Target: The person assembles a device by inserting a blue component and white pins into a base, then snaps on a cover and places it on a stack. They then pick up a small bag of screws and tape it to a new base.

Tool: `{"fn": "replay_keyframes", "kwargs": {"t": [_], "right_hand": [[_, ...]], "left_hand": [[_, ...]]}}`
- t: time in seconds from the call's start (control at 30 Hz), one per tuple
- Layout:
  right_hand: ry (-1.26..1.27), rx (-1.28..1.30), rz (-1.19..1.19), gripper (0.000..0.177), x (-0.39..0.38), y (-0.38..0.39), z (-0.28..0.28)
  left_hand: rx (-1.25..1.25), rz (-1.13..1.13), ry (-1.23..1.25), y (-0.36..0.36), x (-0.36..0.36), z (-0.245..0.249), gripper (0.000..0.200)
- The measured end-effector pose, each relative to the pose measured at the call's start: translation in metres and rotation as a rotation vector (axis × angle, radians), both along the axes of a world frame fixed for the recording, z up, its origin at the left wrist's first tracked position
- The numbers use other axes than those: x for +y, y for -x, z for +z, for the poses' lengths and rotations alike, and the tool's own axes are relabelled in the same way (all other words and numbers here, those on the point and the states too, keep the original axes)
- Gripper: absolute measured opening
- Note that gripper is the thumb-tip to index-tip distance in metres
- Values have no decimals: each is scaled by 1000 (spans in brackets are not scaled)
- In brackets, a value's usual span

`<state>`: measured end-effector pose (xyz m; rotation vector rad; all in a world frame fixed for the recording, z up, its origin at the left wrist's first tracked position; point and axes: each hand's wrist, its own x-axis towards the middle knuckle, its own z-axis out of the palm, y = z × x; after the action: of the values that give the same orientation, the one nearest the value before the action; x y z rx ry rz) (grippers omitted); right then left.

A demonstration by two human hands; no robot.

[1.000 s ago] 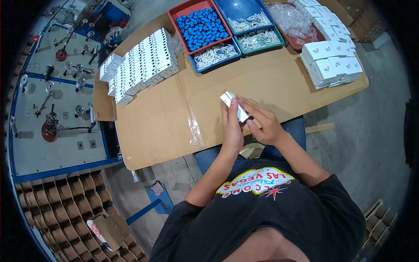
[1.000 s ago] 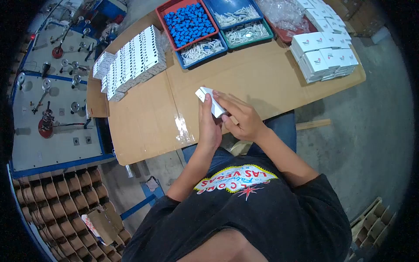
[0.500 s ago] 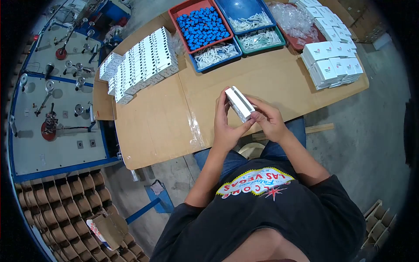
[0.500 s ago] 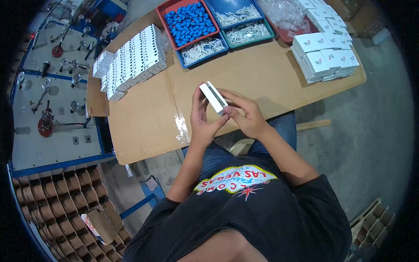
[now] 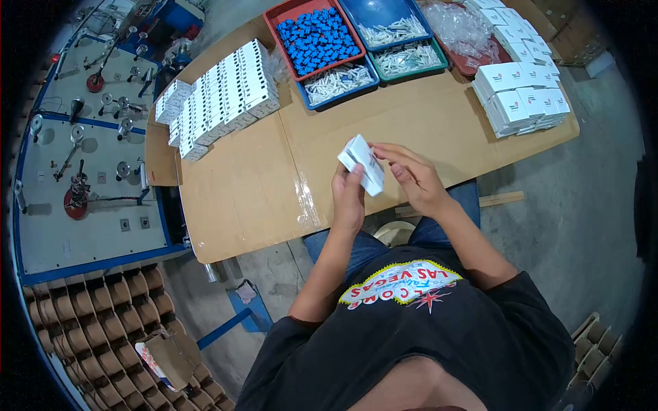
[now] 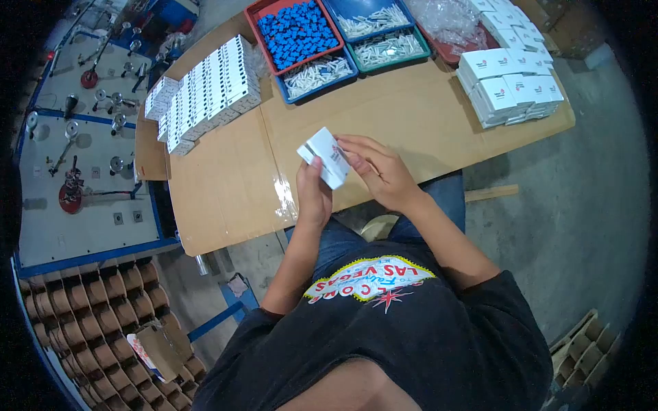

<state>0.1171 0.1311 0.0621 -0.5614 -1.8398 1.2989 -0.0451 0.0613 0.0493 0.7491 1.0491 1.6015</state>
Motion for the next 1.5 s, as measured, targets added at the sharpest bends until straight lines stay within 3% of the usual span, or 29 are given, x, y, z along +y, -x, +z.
{"fn": "replay_keyframes", "kwargs": {"t": [0.03,0.1,0.17,0.33,0.53,0.67,0.83,0.93,1.1,1.23,1.5], "right_hand": [[-1,0,3,41,-1,-1,3],[-120,-152,-57,46,-6,-3,9],[-97,-165,-38,50,-10,-2,9],[-75,-143,-48,54,-13,1,8],[-315,-223,-49,54,-13,6,-4],[-310,-217,-148,43,-17,14,-16],[-273,-200,-212,38,-18,18,-22],[-208,-258,-115,42,-14,17,-22],[-378,-247,-152,41,-10,20,-22],[-288,-214,-162,41,-15,23,-27],[-406,-228,-162,38,-14,22,-34]], "left_hand": [[-196,-17,79,2,1,2,58],[-174,22,120,-2,1,8,59],[-313,12,160,-2,0,11,54],[-271,19,240,-9,1,22,53],[-359,-54,389,-12,-1,15,59],[-362,19,478,-23,1,8,59],[-367,8,458,-26,1,6,58],[-377,-5,443,-24,2,1,59],[-342,69,379,-28,6,3,61],[-305,97,383,-30,7,0,62],[-386,119,384,-34,4,-15,61]]}}
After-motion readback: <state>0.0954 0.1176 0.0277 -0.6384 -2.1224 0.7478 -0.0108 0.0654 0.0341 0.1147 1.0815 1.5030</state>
